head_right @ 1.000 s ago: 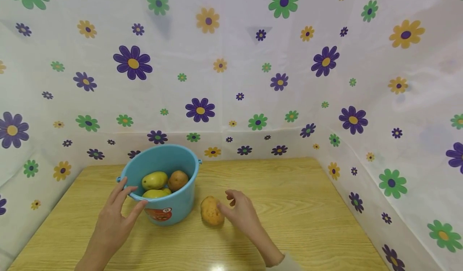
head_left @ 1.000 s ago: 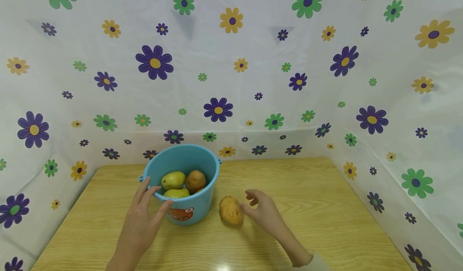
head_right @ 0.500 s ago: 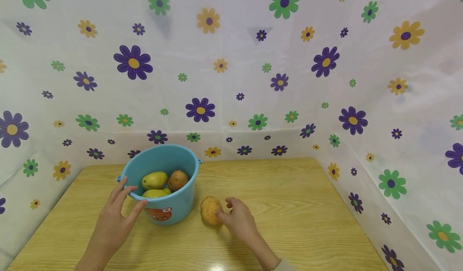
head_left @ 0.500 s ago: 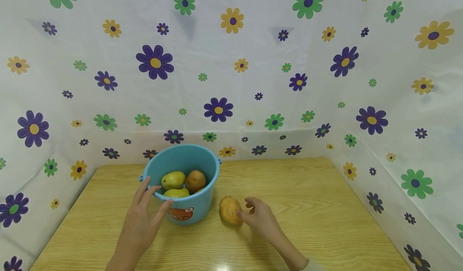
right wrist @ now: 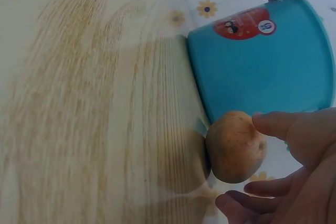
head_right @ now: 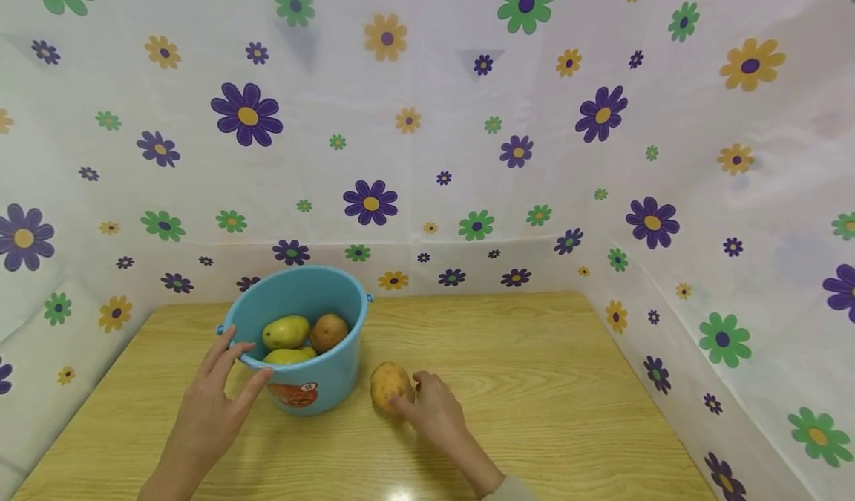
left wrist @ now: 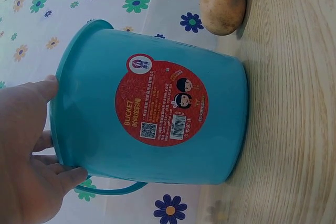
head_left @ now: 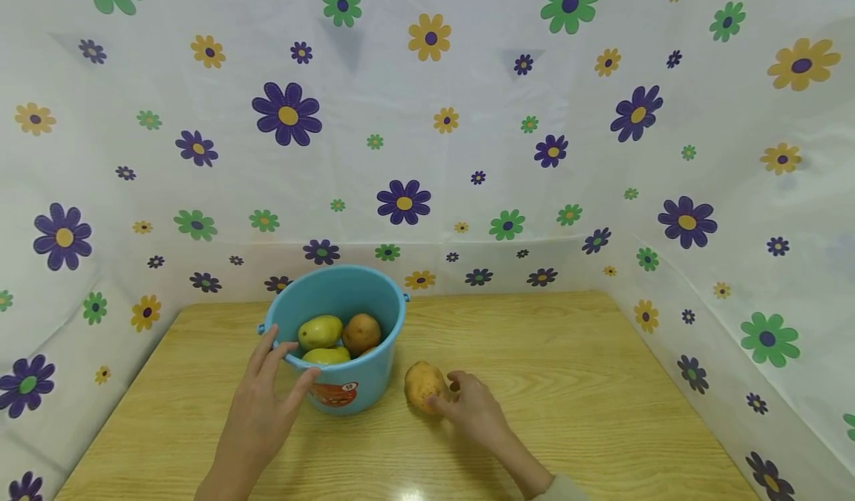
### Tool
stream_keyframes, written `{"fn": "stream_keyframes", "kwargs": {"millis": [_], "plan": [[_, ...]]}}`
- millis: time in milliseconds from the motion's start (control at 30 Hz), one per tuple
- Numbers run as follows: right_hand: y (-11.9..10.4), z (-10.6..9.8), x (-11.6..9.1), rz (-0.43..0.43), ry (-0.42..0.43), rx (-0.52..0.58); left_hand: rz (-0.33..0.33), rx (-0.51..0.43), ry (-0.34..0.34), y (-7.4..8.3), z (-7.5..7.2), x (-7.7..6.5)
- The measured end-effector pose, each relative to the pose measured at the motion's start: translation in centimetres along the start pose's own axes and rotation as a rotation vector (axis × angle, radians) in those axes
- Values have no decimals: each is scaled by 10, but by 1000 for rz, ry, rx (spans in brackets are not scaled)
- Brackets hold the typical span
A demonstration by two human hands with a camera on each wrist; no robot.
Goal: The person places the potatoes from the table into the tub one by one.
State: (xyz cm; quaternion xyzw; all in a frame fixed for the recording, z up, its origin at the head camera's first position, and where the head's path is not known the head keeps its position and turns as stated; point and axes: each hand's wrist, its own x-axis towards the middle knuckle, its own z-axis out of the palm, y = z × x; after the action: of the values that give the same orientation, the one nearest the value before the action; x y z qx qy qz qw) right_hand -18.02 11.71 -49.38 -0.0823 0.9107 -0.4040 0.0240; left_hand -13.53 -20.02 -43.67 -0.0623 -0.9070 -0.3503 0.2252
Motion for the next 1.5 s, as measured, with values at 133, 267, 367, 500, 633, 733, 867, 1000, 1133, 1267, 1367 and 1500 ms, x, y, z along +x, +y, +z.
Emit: {"fn": "stream_keyframes", "kwargs": {"millis": [133,267,367,500,633,733,867,1000,1133,1267,1367,1500], "plan": [[0,4,3,16,-2,-17,-5,2,-6,0,0,0],[1,8,5,15,-2,-12,-11,5,-13,1,0,0],[0,10,5,12,-4,-8,-14,9,-15,1,-1,0],[-1,11,5,9,-3,-11,-10,9,-11,1,-1,0],[-2,11,6,9,-7,-18,-11,11,-12,0,-1,0],[-3,10,6,8,-13,-20,-15,14,-16,0,-1,0],[-4,10,6,3,-23,-19,-15,14,-14,0,-2,0],[-4,11,6,-1,-27,-19,-11,14,-13,0,-2,0],[-4,11,6,0,-28,-24,-7,12,-10,0,-1,0],[-2,12,6,-4,-29,-16,1,10,-1,-1,-1,0],[-2,11,6,-5,-30,-7,-2,5,-6,-1,-1,-1],[-1,11,5,-6,-28,6,-15,4,-19,-1,-1,0]]}}
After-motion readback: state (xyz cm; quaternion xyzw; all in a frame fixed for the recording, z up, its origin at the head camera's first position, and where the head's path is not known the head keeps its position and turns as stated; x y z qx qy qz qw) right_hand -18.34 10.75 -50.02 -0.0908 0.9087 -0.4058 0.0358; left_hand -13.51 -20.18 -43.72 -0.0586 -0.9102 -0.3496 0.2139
